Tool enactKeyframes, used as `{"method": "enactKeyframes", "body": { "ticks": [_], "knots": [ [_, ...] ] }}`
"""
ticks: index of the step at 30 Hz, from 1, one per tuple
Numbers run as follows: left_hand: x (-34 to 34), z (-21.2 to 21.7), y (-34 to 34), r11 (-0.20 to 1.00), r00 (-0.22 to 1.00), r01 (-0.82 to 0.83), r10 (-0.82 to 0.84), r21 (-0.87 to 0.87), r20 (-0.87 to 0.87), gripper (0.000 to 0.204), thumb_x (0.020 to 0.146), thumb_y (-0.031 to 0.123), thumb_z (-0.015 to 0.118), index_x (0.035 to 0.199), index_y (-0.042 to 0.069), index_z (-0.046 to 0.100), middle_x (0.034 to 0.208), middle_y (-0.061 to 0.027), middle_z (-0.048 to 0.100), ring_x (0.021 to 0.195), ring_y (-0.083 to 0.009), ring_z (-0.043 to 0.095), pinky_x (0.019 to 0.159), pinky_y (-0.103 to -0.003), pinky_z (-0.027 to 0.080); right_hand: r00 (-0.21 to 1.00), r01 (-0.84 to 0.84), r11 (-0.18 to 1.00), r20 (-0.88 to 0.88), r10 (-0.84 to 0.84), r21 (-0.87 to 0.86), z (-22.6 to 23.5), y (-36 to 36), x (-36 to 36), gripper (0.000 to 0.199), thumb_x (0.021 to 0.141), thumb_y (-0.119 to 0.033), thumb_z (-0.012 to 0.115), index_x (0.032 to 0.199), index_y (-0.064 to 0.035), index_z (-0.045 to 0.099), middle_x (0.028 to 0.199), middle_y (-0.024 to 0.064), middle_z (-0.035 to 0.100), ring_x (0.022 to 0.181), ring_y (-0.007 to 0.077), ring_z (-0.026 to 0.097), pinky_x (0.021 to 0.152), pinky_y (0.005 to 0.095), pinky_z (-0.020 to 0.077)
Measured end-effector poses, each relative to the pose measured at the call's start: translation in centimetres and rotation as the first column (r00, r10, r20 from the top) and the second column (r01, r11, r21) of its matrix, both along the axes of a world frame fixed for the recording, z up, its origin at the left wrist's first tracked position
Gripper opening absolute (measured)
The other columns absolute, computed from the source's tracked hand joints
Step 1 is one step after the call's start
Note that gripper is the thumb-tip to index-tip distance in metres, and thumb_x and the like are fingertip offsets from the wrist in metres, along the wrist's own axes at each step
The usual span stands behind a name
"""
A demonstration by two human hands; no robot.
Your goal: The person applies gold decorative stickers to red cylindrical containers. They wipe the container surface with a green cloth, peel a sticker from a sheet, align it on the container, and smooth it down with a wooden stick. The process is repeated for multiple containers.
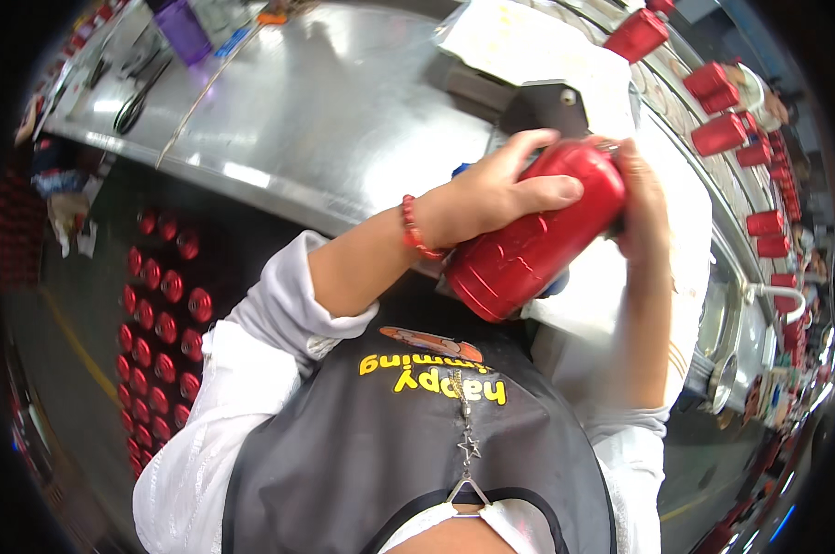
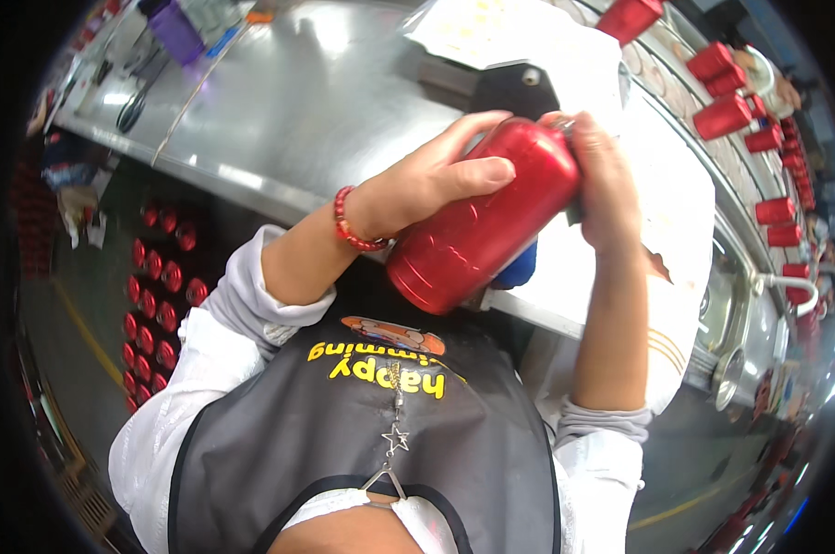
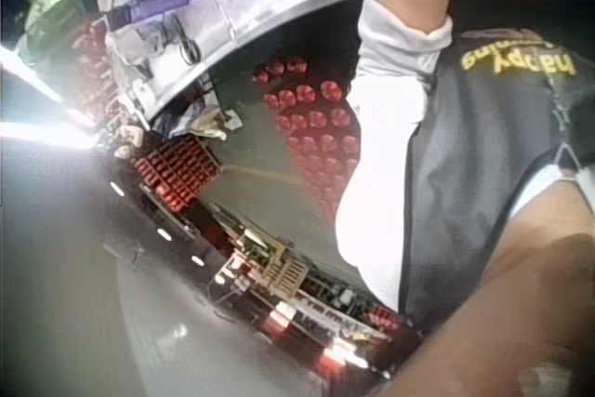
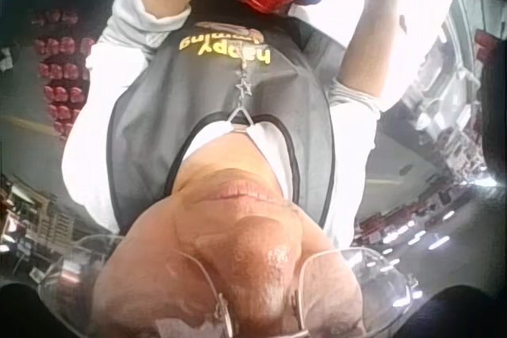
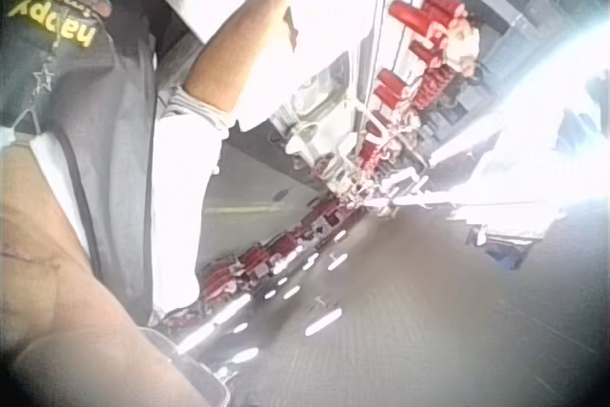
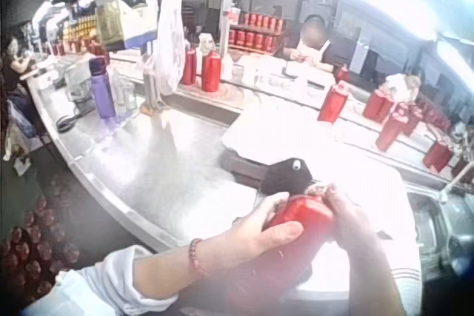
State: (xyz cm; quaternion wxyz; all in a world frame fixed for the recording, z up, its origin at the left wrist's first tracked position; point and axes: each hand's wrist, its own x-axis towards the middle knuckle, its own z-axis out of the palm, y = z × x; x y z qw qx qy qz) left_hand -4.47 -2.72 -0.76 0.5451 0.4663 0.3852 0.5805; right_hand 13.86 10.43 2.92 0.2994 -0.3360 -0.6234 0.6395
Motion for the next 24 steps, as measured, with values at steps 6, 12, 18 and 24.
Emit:
{"method": "enactKeyframes", "body": {
  "ticks": [6, 12, 18, 24],
  "knots": [
    [-0.2, 1.1, 2.0, 0.965, 0.96, -0.051, 0.118, -0.258, 0.255, 0.045, 0.103, 0.04, 0.055, 0.124, 0.001, 0.054, 0.099, -0.0055, 0.066, 0.083, -0.0091, 0.066, 0.073, -0.024, 0.056, 0.991, 0.116, 0.966, -0.036, -0.127, -0.232, -2.2, 0.0, -2.8, 0.052, 0.108, -0.043, 0.04, 0.113, 0.002, 0.065, 0.101, 0.0129, 0.07, 0.087, 0.0173, 0.067, 0.08, 0.0294, 0.0538],
    [-1.7, 0.7, 5.0, 0.977, 0.938, -0.092, 0.151, -0.194, 0.313, 0.05, 0.101, 0.04, 0.057, 0.13, 0.0, 0.05, 0.104, -0.0071, 0.065, 0.086, -0.01, 0.066, 0.075, -0.025, 0.057, 0.986, 0.161, 0.962, 0.008, -0.164, -0.219, -2.3, 2.5, -6.0, 0.051, 0.108, -0.043, 0.041, 0.109, 0.002, 0.065, 0.095, 0.0102, 0.068, 0.081, 0.016, 0.064, 0.076, 0.0293, 0.0527],
    [-2.1, -1.7, 1.0, 0.772, 0.665, -0.555, 0.636, 0.31, -0.392, 0.048, 0.102, 0.039, 0.057, 0.134, 0.004, 0.052, 0.111, -0.0132, 0.065, 0.099, -0.0201, 0.063, 0.088, -0.033, 0.051, 0.997, -0.008, 0.988, -0.073, 0.019, 0.151, -6.8, 4.5, -2.3, 0.049, 0.107, -0.032, 0.036, 0.139, 0.0029, 0.05, 0.137, 0.0169, 0.055, 0.121, 0.0221, 0.056, 0.105, 0.0368, 0.0436],
    [-11.2, -7.4, -19.2, 0.345, 0.072, -0.871, 0.794, 0.351, -0.604, 0.016, 0.1, 0.016, 0.061, 0.102, 0.004, 0.072, 0.091, -0.0029, 0.069, 0.086, -0.01, 0.063, 0.078, -0.025, 0.05, 0.931, 0.304, 0.748, -0.018, -0.364, 0.591, -1.4, -2.3, 2.6, 0.037, 0.105, -0.017, 0.046, 0.131, 0.0074, 0.058, 0.131, 0.0158, 0.062, 0.117, 0.0246, 0.061, 0.085, 0.0294, 0.0523]
  ]
}}
